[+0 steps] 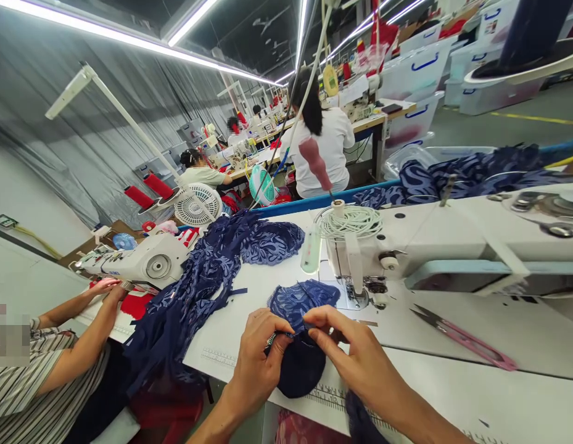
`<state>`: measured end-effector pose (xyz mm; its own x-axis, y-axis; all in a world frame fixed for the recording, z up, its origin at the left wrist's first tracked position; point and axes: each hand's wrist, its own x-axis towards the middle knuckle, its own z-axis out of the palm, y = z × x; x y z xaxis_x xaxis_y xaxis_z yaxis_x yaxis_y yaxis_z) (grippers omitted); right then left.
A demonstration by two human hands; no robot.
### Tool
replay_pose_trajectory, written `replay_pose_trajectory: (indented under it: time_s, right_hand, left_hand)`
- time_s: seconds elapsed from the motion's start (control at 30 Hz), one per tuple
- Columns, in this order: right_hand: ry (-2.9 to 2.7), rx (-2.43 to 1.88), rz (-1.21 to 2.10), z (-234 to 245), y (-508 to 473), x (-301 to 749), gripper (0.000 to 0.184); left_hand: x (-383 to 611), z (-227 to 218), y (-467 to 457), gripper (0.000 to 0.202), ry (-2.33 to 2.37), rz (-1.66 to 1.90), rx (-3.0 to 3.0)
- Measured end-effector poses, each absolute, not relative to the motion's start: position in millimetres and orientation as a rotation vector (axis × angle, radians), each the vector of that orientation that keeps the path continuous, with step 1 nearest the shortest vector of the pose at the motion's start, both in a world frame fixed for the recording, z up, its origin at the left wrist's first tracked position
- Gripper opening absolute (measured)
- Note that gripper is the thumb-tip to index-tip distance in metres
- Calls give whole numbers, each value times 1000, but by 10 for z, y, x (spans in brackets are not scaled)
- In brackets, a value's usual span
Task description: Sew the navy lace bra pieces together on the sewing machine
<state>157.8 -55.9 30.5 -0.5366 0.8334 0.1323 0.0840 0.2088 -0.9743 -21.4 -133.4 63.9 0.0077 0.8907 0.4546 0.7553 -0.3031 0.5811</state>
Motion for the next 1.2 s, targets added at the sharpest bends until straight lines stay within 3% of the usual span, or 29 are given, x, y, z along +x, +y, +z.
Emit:
replay_pose_trajectory:
  time_s: [0.1, 0.2, 0.37, 0.7, 1.07, 1.2]
  right_hand:
    - [-1555, -947, 1652, 292, -517, 1550, 54]
    - [-1530, -943, 1775, 325, -499, 1522, 45]
    - [-1715, -919, 1502, 381, -546, 1492, 28]
    - [-1834, -836, 1356, 395, -549, 1504, 25]
    - [-2031, -429, 1064, 373, -540, 1606, 24]
    - [-2067, -489, 1007, 306, -519, 1645, 21]
  left_hand:
    - [-223, 665, -1343, 15, 1740, 1056, 2086]
    - [-237, 687, -1332, 15, 1759, 968, 2052]
    - [-234, 713, -1292, 15, 1837, 1002, 2019]
    - [-223, 717, -1290, 21, 1826, 1106, 2010]
    - [-231, 721, -1275, 14, 1754, 1038, 1865]
    - [-235, 735, -1238, 15, 1740, 1085, 1851]
